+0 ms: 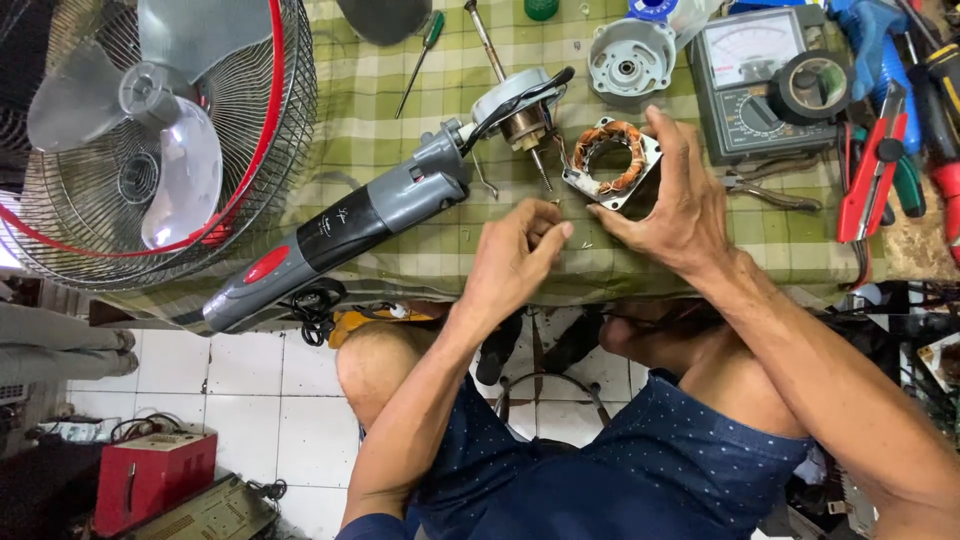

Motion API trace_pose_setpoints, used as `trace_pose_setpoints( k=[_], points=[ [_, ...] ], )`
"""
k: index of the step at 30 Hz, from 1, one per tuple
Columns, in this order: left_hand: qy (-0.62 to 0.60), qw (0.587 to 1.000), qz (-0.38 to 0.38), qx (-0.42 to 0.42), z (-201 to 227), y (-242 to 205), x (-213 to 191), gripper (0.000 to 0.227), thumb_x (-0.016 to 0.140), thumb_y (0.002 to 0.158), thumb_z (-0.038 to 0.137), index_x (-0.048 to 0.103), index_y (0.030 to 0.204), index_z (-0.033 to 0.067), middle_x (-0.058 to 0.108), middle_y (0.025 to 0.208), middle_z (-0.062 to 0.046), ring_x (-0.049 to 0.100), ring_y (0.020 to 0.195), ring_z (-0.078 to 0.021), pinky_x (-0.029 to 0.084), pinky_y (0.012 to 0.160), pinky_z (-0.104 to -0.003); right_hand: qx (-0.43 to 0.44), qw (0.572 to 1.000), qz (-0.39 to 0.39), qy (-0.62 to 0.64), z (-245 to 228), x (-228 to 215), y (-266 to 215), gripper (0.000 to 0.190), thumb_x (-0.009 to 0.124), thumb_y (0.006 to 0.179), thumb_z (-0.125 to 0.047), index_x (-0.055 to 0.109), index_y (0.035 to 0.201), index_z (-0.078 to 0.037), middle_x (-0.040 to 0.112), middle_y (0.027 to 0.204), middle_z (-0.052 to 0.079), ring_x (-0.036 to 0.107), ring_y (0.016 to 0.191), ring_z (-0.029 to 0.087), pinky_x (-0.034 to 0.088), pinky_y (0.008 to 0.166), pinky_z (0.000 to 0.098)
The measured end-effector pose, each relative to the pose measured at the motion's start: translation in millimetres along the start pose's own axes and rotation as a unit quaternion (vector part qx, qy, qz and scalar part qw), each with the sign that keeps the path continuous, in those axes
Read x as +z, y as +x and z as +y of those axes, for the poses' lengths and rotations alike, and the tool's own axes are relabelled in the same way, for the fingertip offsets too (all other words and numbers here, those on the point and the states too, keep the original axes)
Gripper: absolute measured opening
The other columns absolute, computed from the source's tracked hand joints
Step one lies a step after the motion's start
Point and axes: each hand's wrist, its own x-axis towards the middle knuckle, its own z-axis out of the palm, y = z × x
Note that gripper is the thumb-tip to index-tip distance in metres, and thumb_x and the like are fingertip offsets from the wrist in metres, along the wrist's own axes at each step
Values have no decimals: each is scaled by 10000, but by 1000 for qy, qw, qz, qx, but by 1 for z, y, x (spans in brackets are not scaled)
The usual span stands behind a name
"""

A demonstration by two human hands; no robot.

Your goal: The person assembles a disassembled electric motor by inserting the stator into the housing and connecting the wires. They manipulate the copper windings and secure the components by hand on a cluttered workbench.

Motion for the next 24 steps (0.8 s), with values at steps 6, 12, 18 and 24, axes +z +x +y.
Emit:
trace_pose_setpoints(
  k=[6,12,18,24],
  points=[
    [31,999,2,5,1,4,1,292,688,962,199,685,1123,-45,759,814,-162,718,673,-211,545,588,-340,15,1000,-3,17,1,3,-2,1029,925,783,-341,334,1573,-48,499,1281,239,614,1136,502,550,901,617],
    [72,996,21,52,-5,7,3,275,682,969,182,704,1124,-44,752,801,-149,717,660,-225,542,570,-344,10,999,-11,28,7,9,-5,1026,912,805,-397,347,1553,22,473,1269,277,588,1147,492,523,982,612],
    [77,993,40,75,-20,8,15,307,676,984,201,701,1180,-35,754,837,-160,711,684,-261,546,588,-380,-18,999,-34,37,-5,-2,4,970,870,844,-418,391,1485,132,489,1286,364,577,1176,533,485,1028,620],
    [65,996,21,63,-10,3,27,461,690,963,214,632,1317,-75,735,1010,-225,719,729,-301,562,598,-404,16,995,-88,53,-6,-10,5,1033,919,770,-311,363,1517,135,502,1321,369,543,1251,533,419,1099,618]
  ],
)
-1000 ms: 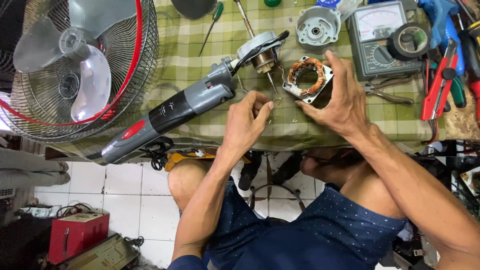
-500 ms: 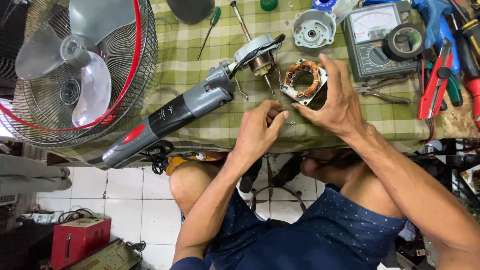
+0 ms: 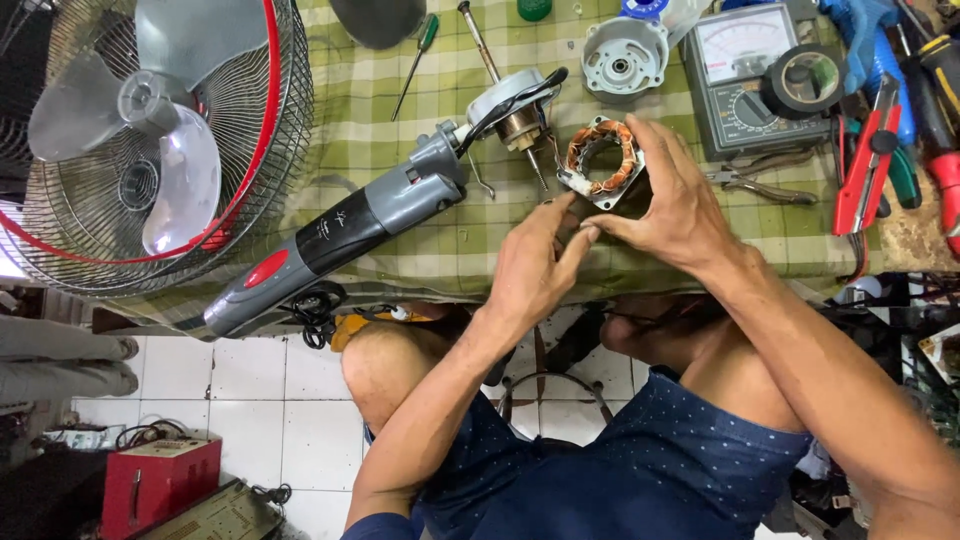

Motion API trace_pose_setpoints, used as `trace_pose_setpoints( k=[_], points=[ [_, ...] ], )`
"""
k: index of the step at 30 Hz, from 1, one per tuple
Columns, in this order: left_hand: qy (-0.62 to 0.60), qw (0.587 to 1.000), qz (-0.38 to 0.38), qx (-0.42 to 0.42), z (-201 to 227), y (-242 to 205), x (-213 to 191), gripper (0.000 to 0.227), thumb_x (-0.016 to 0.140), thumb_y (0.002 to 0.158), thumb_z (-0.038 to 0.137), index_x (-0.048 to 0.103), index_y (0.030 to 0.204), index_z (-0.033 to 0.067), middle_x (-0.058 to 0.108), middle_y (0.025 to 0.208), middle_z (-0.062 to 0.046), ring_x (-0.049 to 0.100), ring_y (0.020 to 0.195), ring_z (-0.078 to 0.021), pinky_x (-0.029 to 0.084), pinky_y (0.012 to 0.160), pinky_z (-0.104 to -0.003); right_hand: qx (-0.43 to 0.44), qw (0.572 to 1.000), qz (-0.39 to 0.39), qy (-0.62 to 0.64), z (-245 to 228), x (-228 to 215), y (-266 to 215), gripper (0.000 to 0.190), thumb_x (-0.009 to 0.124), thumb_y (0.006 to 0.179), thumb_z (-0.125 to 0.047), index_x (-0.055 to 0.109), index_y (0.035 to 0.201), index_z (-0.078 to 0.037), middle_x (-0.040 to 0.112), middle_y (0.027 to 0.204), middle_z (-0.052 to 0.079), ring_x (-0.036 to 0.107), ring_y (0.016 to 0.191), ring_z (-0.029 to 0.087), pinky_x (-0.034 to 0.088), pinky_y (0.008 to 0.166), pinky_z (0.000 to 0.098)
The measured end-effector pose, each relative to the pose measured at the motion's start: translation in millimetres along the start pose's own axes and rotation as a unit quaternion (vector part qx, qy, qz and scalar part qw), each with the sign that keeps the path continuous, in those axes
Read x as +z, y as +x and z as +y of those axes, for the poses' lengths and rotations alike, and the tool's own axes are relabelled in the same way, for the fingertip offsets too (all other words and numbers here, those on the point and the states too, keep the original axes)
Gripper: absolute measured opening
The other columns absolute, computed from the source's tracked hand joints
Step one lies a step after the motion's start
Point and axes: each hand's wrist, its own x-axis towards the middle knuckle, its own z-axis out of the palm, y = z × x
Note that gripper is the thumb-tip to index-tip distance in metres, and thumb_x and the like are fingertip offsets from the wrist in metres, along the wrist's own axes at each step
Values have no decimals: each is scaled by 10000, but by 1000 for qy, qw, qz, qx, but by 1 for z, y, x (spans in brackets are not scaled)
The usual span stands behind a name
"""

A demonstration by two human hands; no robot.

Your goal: The person assembles a disassembled electric motor by inserting the stator into the housing and connecting the wires. They manipulate the copper windings and secure the components by hand on a cluttered workbench.

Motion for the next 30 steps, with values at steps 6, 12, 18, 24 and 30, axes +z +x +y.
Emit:
trace_pose_setpoints(
  k=[6,12,18,24,30],
  points=[
    [-36,999,2,-24,18,-7,0,563,694,941,239,556,1381,-84,673,1151,-260,718,754,-320,559,590,-406,40,997,-38,56,19,-10,-3,1061,937,714,-221,368,1561,66,509,1351,305,520,1297,507,388,1106,604],
    [-157,985,12,-76,-12,-14,18,617,708,948,175,494,1479,-55,676,1113,-219,713,692,-194,563,538,-320,88,983,-70,143,31,-15,2,965,954,680,-192,508,1509,19,498,1327,220,534,1261,386,410,1110,533],
    [-257,957,5,-133,3,-14,17,612,673,978,182,463,1525,2,741,759,-153,679,529,-163,525,429,-255,158,939,-104,288,30,-22,11,974,864,661,68,393,1514,70,501,1389,293,504,1316,397,442,1123,504],
    [-290,944,25,-157,7,-15,13,589,700,964,201,522,1505,55,739,733,-128,655,535,-120,483,443,-215,100,955,-77,268,26,-11,9,1021,928,628,-21,424,1512,61,474,1423,223,427,1399,332,350,1202,481],
    [-311,939,42,-141,-3,-17,15,570,706,972,181,533,1501,57,757,801,-152,723,677,-142,494,502,-214,107,938,-45,328,24,-2,5,1116,950,559,7,411,1536,35,449,1400,155,427,1382,238,386,1192,407]
  ],
)
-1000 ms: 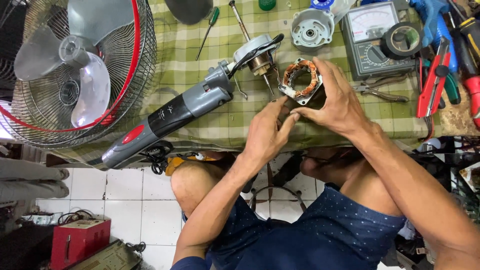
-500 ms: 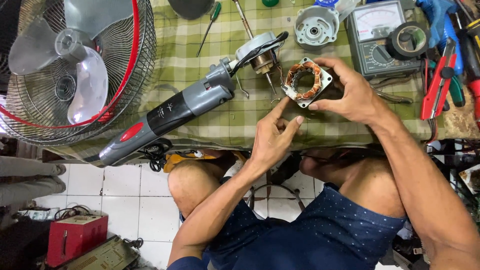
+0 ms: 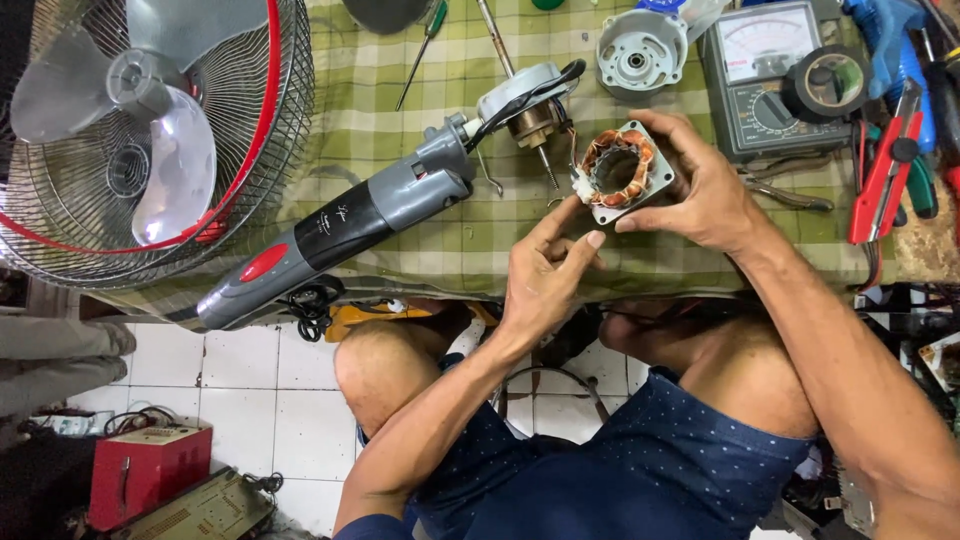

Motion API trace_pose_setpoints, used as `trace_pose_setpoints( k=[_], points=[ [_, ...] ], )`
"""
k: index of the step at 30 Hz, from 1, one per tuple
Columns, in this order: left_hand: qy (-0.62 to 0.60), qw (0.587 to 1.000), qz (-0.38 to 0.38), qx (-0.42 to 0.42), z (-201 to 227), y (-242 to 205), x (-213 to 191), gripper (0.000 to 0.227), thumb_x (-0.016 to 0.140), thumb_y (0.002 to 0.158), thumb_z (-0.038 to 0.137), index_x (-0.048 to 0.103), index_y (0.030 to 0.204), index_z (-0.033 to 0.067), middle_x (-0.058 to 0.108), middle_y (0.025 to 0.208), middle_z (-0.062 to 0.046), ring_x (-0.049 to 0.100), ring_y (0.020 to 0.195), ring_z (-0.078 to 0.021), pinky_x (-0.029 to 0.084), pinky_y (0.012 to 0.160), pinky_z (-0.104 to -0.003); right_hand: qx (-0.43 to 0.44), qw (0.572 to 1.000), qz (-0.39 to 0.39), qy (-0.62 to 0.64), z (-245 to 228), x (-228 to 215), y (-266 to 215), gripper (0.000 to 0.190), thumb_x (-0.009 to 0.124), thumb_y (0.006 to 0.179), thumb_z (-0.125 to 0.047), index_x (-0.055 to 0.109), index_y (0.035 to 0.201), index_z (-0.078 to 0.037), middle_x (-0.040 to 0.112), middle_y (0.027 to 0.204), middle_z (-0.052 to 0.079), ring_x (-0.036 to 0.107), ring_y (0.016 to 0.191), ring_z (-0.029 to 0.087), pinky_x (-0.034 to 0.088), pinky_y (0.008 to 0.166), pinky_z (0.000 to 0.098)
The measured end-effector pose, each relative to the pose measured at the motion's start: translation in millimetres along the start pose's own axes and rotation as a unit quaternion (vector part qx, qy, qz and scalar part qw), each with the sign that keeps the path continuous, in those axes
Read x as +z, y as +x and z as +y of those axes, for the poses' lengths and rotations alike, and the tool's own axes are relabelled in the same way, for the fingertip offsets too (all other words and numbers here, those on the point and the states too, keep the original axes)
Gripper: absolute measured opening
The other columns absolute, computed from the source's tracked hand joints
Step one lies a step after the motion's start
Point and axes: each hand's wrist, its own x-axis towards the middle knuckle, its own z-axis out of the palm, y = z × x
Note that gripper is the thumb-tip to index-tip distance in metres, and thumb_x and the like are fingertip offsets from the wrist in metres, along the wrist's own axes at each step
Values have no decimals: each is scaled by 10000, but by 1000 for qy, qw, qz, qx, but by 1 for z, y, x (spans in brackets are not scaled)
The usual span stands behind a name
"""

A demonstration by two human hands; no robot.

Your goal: The person assembles a disassembled electric motor by inserting the stator into the housing and connecting the wires. They manipulate the copper windings and secure the components by hand on a cluttered workbench.

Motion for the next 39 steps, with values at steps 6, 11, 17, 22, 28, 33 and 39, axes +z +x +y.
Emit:
trace_pose_setpoints(
  k=[6,11,17,22,28,33,39],
  points=[
    [-12,1000,-14,4,2,1,-3,579,685,989,187,502,1517,37,752,787,-154,691,657,-117,491,504,-195,-1,997,3,76,-1,4,2,1116,897,573,102,353,1545,36,521,1383,182,505,1317,231,450,1152,387],
    [34,998,-52,19,-4,6,-15,585,683,974,154,496,1512,20,746,980,-212,710,704,-141,558,558,-252,-15,996,6,88,7,6,2,1114,915,570,65,330,1516,18,509,1405,162,500,1334,209,448,1166,371],
    [234,956,-44,174,46,20,-50,275,656,1002,137,700,1259,51,778,955,-175,760,706,-208,603,614,-316,-18,996,7,89,14,3,2,1117,919,546,77,330,1494,26,512,1380,177,518,1319,248,465,1152,389],
    [440,810,123,368,92,76,-71,261,548,1078,292,610,1231,91,714,1117,-77,650,975,-186,532,811,-322,-12,998,-16,-67,-17,14,4,1018,911,644,-127,316,1467,-58,469,1377,195,552,1310,311,475,1166,395],
    [519,843,-20,139,124,126,-66,900,374,851,826,445,1512,221,643,1412,-207,687,1215,-315,534,951,-584,-3,1000,3,-31,-28,17,3,994,901,656,-115,328,1468,-72,498,1351,149,555,1277,243,468,1141,334],
    [478,869,-103,79,137,132,-66,723,429,866,745,762,1096,146,628,686,44,462,550,-88,316,510,-288,-48,998,22,-41,-21,16,6,1031,911,663,-67,279,1477,-37,460,1370,183,521,1297,260,467,1142,354],
    [476,874,-88,36,146,137,-70,804,343,823,796,763,1001,132,447,647,30,439,654,-139,326,624,-313,-85,985,70,-135,-17,27,6,1066,949,659,-111,272,1476,-14,389,1417,210,501,1294,303,481,1113,393]
  ],
)
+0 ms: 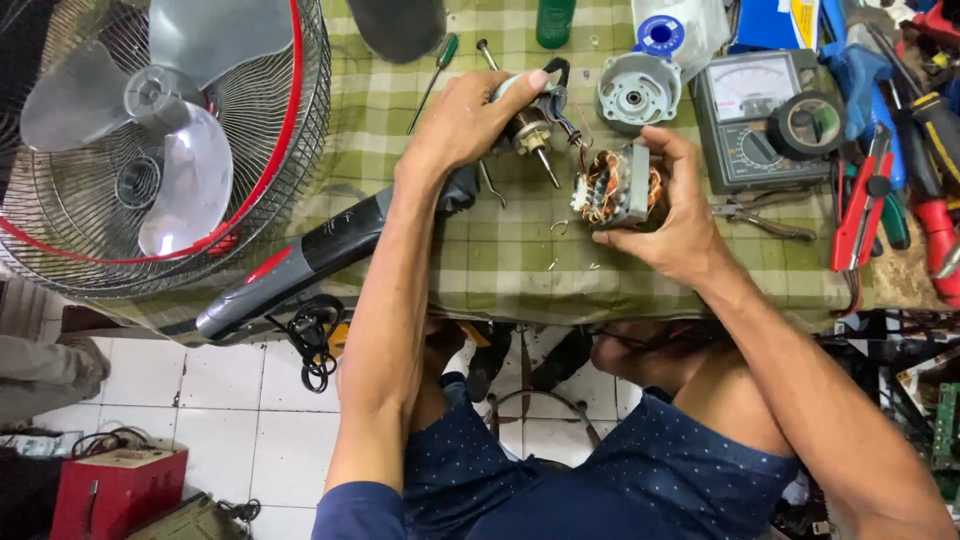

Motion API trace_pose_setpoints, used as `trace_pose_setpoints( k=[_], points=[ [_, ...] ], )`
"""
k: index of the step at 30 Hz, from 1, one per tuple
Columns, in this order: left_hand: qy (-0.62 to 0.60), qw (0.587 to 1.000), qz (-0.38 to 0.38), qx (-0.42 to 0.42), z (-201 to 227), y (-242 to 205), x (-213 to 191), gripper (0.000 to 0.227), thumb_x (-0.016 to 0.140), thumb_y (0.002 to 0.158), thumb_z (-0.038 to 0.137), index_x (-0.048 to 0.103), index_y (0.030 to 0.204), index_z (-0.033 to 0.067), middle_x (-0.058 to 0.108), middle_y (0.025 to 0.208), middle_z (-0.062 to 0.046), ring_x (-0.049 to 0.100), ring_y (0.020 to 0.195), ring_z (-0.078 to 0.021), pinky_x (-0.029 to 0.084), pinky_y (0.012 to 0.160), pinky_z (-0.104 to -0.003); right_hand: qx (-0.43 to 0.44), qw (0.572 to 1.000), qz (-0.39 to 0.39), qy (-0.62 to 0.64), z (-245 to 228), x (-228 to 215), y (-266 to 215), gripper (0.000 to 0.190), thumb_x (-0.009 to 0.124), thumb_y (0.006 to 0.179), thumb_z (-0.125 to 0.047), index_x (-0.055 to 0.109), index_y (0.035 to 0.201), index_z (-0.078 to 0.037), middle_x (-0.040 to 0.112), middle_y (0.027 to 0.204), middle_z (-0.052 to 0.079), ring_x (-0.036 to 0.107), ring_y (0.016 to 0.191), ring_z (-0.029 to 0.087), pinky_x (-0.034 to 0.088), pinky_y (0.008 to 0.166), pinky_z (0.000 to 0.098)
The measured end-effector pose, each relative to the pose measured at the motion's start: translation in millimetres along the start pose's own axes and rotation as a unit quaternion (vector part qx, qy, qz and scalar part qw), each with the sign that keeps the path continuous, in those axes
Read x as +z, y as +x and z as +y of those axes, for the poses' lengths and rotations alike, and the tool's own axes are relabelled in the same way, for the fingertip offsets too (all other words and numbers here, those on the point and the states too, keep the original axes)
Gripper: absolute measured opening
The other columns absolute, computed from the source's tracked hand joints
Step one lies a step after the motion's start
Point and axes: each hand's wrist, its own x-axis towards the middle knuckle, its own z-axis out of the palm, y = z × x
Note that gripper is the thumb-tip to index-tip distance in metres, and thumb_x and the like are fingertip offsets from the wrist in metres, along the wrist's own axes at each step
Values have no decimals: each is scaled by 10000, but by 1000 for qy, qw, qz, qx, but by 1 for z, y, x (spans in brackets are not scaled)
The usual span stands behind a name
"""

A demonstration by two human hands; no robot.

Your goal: The person assembles a disassembled electric motor by inserting the stator into the housing and connecting the wires. They manipulate the copper windings and secure the components by hand on a cluttered workbench.

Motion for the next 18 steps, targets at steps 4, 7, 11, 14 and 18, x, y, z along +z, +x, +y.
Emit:
trace_pose_setpoints(
  k=[4,7,11,14,18],
  points=[
    [-2,1000,8,12,-6,1,2,744,347,839,799,696,899,144,396,660,39,372,641,-128,261,602,-312,-17,998,-1,-55,-5,13,-4,1097,963,681,-184,251,1501,-27,412,1433,239,488,1341,333,451,1157,419],
    [-18,999,18,34,-4,-2,-1,803,343,831,780,792,1046,150,503,688,16,415,667,-139,300,590,-331,-2,996,17,-90,-14,24,-5,1135,987,690,-171,227,1525,-50,446,1401,227,558,1260,318,538,1045,399],
    [-18,1000,17,16,-6,-2,1,631,332,866,776,535,906,179,445,685,34,382,658,-136,267,610,-326,-7,991,41,-126,-15,34,-10,1129,977,723,-236,220,1538,-40,441,1409,242,517,1312,340,477,1114,440],
    [-30,999,20,12,-14,1,4,598,346,935,752,250,707,207,272,655,64,253,622,-115,169,616,-318,-3,989,50,-139,-17,40,-11,1126,981,734,-262,226,1541,-43,428,1445,229,511,1334,346,476,1118,443],
    [-23,999,36,27,-24,8,9,603,308,929,765,252,709,206,273,661,63,252,631,-122,164,619,-319,-2,987,71,-147,-17,46,-12,1143,998,728,-234,228,1553,-52,400,1506,230,492,1369,360,444,1161,449]
  ],
)
